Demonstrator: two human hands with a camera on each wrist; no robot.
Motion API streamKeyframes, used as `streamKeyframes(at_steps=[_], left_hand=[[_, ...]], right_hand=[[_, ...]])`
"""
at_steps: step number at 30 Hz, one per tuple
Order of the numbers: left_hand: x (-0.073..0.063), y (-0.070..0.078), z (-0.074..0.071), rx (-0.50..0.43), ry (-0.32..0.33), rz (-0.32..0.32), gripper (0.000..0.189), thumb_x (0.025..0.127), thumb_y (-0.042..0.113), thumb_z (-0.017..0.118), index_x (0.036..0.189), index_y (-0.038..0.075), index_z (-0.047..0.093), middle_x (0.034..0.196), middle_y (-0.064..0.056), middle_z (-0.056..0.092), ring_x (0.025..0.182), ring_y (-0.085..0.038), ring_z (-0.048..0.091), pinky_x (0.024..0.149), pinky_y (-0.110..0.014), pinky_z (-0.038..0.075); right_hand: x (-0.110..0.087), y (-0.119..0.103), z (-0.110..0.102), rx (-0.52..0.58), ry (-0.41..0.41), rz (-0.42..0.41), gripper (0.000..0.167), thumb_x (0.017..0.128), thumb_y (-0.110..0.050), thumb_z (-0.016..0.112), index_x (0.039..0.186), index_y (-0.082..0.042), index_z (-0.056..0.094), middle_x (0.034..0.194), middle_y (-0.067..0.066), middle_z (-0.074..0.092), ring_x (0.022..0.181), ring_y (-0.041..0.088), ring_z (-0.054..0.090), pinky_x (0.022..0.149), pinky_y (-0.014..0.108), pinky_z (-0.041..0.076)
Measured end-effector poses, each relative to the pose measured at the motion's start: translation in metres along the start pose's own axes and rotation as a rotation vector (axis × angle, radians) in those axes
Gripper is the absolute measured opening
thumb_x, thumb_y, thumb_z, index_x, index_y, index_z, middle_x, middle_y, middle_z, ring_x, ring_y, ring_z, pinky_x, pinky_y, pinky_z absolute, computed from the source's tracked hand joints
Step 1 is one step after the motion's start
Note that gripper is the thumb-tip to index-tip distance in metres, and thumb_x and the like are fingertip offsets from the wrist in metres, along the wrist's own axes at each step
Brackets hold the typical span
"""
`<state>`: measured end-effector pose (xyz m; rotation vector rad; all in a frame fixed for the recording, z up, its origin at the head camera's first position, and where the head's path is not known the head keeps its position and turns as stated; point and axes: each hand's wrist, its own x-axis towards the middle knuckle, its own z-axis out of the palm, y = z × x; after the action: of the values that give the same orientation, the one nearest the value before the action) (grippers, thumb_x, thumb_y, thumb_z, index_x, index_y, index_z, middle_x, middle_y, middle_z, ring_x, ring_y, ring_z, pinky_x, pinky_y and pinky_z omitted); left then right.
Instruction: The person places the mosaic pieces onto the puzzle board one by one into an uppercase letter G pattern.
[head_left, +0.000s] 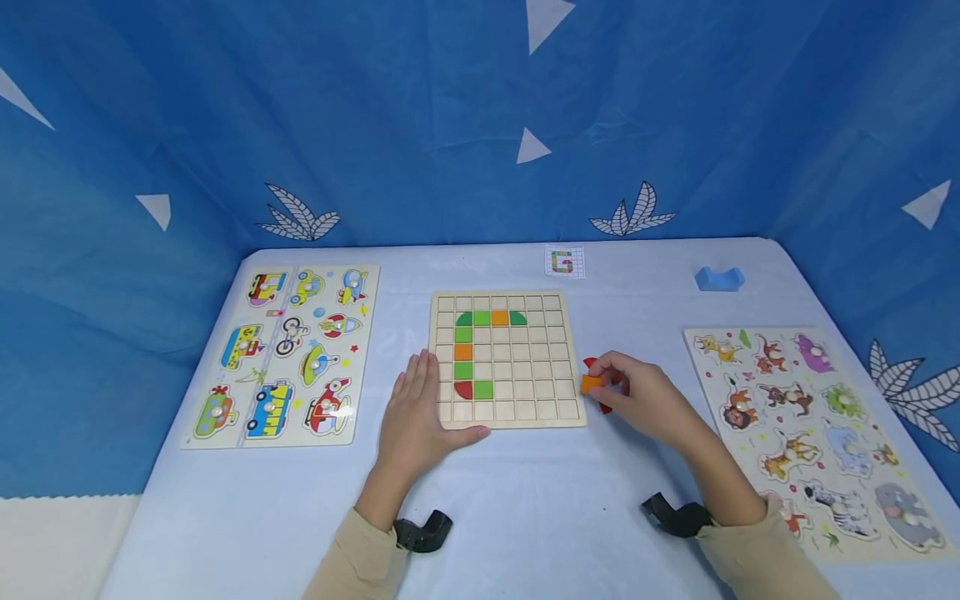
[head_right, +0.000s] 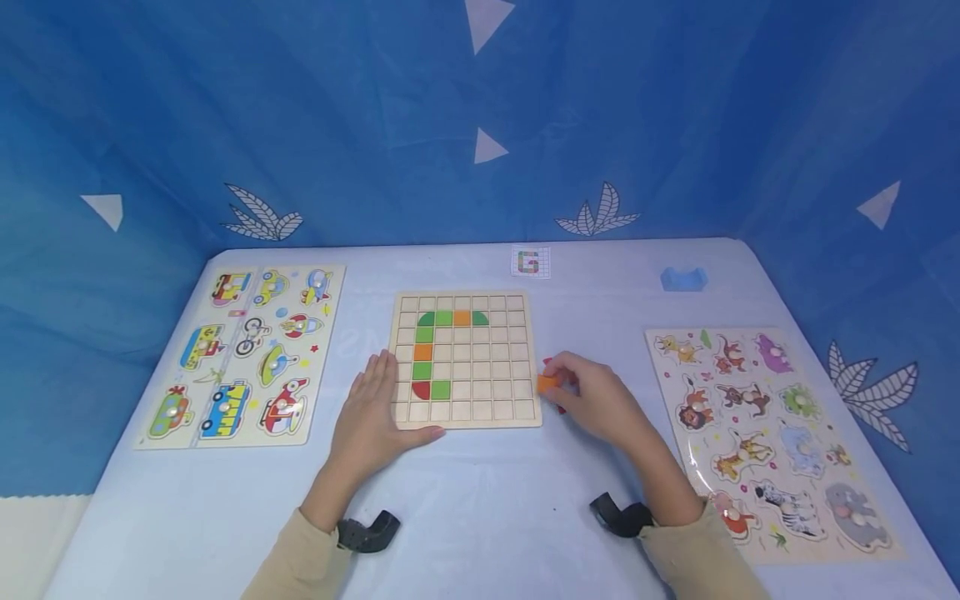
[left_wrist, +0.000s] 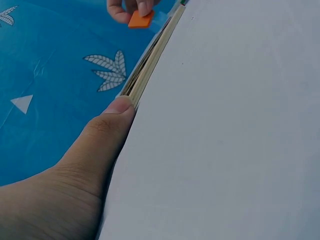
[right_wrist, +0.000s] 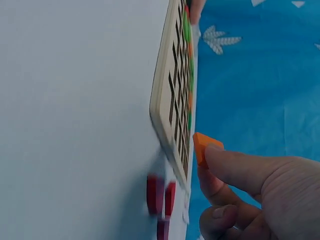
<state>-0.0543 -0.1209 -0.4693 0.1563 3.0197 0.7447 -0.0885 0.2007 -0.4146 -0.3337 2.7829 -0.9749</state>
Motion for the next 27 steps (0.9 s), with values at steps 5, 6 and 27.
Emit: streamKeyframes(at_steps=[5, 6, 27], left_hand=[[0.0, 0.0, 0.0, 0.007, -0.005, -0.003, 0.132, 0.065, 0.081, 0.07, 0.159, 0.005, 0.016, 0.168, -0.01, 0.01, 0.157, -0.026, 0.005, 0.127, -0.045, 0.013], [0.0, 0.0, 0.0, 0.008, -0.005, -0.003, 0.132, 0.065, 0.081, 0.069, 0.159, 0.005, 0.016, 0.168, -0.01, 0.01, 0.157, -0.026, 0.005, 0.127, -0.046, 0.013], [0.002, 0.002, 0.0, 0.01, -0.011, -0.011, 0.133, 0.065, 0.083, 0.068, 0.158, 0.003, 0.015, 0.168, -0.011, 0.01, 0.157, -0.027, 0.004, 0.126, -0.047, 0.014]], right_hand=[[0.016, -0.02, 0.018, 0.037, -0.034, -0.025, 0.019, 0.088, -0.016, 0.076, 0.103, -0.02, 0.066, 0.09, -0.003, 0.066, 0.063, 0.016, 0.049, 0.053, 0.022, 0.041], [0.018, -0.023, 0.023, 0.042, -0.038, -0.025, 0.019, 0.087, -0.017, 0.076, 0.103, -0.021, 0.066, 0.089, -0.004, 0.066, 0.063, 0.016, 0.049, 0.053, 0.022, 0.041], [0.039, -0.064, 0.074, 0.01, -0.01, -0.123, 0.016, 0.087, -0.019, 0.077, 0.1, -0.023, 0.069, 0.09, -0.011, 0.063, 0.08, 0.009, 0.057, 0.074, 0.026, 0.051]])
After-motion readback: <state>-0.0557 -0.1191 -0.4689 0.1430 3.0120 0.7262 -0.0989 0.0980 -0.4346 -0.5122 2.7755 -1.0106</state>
